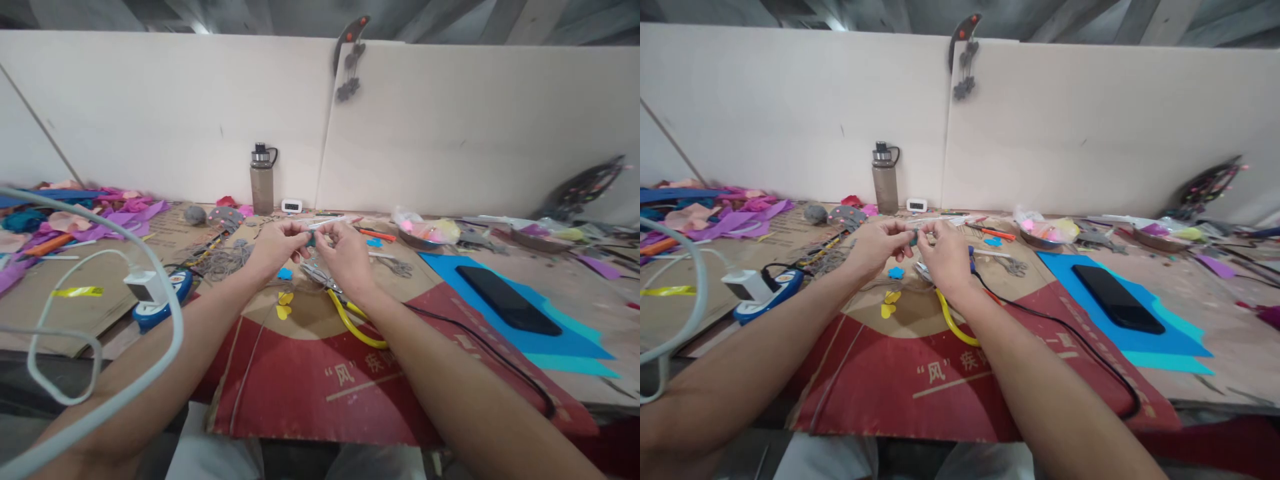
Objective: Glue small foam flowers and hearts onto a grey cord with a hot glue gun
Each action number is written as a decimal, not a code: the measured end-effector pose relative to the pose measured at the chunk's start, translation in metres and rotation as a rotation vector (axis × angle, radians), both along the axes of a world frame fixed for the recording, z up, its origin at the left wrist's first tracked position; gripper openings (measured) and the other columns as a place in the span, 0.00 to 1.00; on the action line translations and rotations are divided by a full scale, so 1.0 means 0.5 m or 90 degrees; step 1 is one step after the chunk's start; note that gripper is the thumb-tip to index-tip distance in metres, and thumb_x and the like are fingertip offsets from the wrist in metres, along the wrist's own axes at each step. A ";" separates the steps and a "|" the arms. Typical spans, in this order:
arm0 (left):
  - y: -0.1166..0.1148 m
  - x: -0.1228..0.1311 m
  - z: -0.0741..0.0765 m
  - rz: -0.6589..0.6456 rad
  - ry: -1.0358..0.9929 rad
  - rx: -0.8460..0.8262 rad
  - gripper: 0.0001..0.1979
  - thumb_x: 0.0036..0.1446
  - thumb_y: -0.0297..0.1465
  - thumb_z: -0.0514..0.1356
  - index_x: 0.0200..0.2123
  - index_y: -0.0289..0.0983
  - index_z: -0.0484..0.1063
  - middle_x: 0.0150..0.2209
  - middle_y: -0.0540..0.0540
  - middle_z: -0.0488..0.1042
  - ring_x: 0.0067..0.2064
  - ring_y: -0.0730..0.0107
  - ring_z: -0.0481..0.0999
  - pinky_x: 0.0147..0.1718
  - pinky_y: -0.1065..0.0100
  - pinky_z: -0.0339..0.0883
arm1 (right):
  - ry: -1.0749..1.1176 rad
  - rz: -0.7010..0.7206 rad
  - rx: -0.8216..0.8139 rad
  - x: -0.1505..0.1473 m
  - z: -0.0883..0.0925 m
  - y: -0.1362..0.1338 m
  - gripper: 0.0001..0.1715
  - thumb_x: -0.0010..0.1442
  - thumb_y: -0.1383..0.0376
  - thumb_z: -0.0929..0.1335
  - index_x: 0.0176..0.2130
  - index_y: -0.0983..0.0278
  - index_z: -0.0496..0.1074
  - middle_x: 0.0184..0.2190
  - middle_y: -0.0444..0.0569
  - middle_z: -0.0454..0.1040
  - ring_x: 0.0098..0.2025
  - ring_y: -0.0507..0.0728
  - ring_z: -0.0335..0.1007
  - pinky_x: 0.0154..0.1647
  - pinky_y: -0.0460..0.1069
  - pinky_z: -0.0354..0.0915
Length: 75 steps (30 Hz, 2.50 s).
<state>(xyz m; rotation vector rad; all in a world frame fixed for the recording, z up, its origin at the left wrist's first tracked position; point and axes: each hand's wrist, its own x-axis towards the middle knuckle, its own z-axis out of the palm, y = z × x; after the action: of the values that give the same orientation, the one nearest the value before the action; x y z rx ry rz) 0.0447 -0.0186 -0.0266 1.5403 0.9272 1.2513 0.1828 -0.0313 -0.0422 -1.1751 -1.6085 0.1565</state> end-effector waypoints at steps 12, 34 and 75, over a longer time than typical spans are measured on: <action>0.008 0.001 -0.004 -0.068 -0.059 -0.074 0.06 0.50 0.26 0.62 0.34 0.30 0.73 0.21 0.49 0.73 0.20 0.80 0.69 0.18 0.77 0.59 | 0.122 0.046 -0.108 0.009 -0.009 0.013 0.12 0.55 0.60 0.64 0.31 0.66 0.72 0.26 0.45 0.73 0.26 0.51 0.62 0.31 0.47 0.57; 0.018 -0.007 -0.023 0.064 0.031 0.006 0.07 0.48 0.33 0.61 0.28 0.35 0.69 0.14 0.55 0.65 0.15 0.81 0.61 0.16 0.77 0.52 | 0.082 0.095 -0.077 0.002 -0.009 0.003 0.12 0.54 0.61 0.66 0.38 0.65 0.70 0.22 0.39 0.60 0.25 0.52 0.56 0.29 0.47 0.55; 0.027 -0.014 -0.039 -0.056 -0.046 -0.059 0.15 0.48 0.40 0.65 0.32 0.34 0.73 0.17 0.52 0.70 0.17 0.79 0.65 0.17 0.76 0.57 | 0.197 0.120 -0.130 -0.004 -0.012 0.004 0.12 0.52 0.57 0.66 0.28 0.64 0.69 0.20 0.41 0.65 0.23 0.51 0.56 0.26 0.47 0.55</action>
<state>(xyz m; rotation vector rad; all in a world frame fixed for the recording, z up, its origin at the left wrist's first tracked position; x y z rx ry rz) 0.0376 -0.0049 -0.0462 1.4384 0.8506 1.1773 0.1809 -0.0293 -0.0480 -1.0882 -1.4489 0.6078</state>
